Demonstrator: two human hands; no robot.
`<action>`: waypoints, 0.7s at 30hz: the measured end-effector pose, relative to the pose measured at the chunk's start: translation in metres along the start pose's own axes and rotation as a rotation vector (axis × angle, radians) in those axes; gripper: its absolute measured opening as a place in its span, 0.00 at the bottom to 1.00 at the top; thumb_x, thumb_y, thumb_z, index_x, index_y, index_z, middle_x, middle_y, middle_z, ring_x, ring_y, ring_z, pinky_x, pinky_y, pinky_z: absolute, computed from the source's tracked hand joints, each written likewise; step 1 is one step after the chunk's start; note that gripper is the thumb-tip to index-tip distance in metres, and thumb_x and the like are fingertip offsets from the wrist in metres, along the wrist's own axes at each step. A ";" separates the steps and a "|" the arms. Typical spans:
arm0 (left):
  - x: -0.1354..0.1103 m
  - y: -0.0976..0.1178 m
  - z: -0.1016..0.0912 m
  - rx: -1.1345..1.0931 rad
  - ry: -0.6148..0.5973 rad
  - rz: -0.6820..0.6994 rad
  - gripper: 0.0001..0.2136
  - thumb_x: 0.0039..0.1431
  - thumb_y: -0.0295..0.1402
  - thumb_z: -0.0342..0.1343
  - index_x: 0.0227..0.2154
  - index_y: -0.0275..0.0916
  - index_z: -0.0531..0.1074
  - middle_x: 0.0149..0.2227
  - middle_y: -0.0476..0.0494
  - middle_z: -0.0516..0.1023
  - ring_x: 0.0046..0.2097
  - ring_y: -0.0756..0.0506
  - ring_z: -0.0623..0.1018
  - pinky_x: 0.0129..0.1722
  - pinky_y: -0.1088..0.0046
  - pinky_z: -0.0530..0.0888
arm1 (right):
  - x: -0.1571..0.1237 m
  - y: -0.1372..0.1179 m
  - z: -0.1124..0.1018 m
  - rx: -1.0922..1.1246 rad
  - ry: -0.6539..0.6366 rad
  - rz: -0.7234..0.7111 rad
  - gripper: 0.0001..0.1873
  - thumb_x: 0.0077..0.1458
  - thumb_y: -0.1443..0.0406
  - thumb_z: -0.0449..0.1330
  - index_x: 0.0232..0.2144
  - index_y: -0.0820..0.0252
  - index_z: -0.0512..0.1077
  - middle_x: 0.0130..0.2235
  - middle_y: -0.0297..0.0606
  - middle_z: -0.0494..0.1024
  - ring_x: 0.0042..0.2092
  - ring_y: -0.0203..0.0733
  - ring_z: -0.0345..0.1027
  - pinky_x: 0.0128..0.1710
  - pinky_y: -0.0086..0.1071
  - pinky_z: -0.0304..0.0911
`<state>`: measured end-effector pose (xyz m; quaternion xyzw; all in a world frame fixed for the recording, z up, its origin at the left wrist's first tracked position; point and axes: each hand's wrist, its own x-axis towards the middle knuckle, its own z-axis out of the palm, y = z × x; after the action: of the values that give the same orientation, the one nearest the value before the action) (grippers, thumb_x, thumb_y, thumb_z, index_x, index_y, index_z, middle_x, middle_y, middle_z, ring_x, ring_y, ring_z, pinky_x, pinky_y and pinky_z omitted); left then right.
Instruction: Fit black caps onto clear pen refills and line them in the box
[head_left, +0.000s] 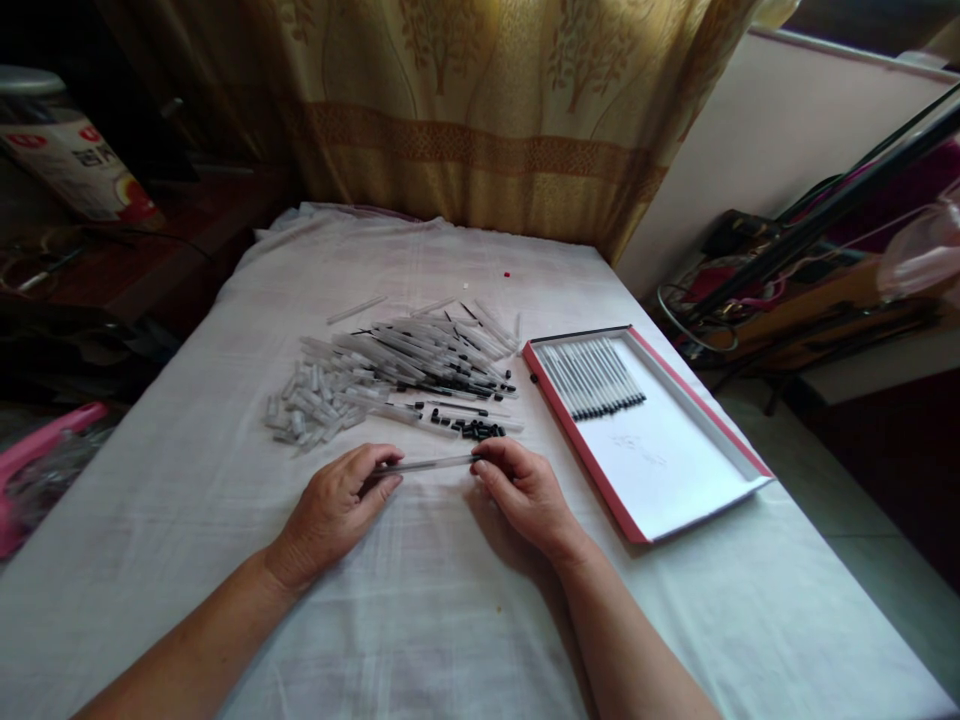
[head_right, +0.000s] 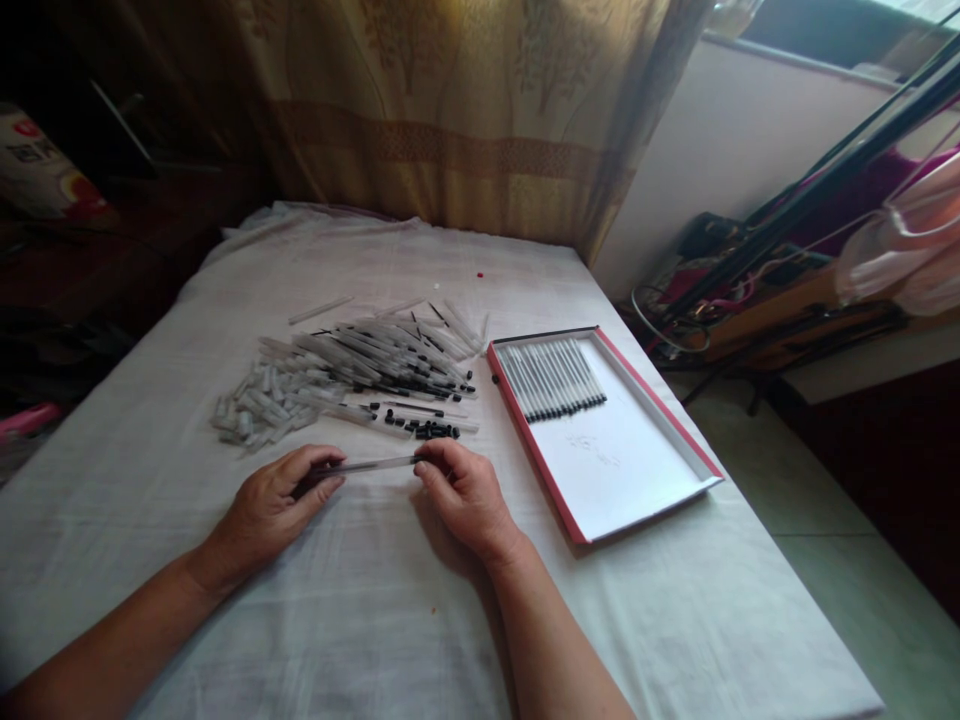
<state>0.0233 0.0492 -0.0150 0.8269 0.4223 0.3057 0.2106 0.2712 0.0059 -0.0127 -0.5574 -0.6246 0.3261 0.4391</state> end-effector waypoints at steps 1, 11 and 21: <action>0.000 0.001 -0.001 -0.015 -0.013 -0.013 0.13 0.63 0.41 0.52 0.45 0.40 0.73 0.39 0.45 0.81 0.38 0.46 0.81 0.39 0.72 0.77 | 0.000 -0.001 0.001 0.024 0.014 0.012 0.07 0.57 0.63 0.58 0.38 0.57 0.74 0.32 0.36 0.79 0.31 0.37 0.71 0.31 0.28 0.66; 0.002 0.002 -0.005 -0.011 -0.019 -0.010 0.15 0.65 0.43 0.49 0.32 0.40 0.75 0.28 0.48 0.80 0.30 0.47 0.79 0.33 0.75 0.74 | -0.001 -0.003 0.004 0.082 0.061 0.022 0.06 0.56 0.64 0.59 0.37 0.57 0.75 0.32 0.36 0.79 0.31 0.37 0.72 0.31 0.29 0.67; 0.002 0.002 -0.005 0.031 -0.053 0.052 0.16 0.66 0.44 0.46 0.39 0.40 0.76 0.35 0.44 0.81 0.37 0.45 0.80 0.39 0.72 0.75 | 0.000 -0.005 0.008 0.147 0.089 0.054 0.07 0.55 0.63 0.60 0.36 0.58 0.75 0.30 0.36 0.79 0.29 0.37 0.71 0.29 0.28 0.67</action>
<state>0.0217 0.0503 -0.0098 0.8486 0.3995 0.2825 0.2009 0.2622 0.0052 -0.0111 -0.5542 -0.5635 0.3579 0.4973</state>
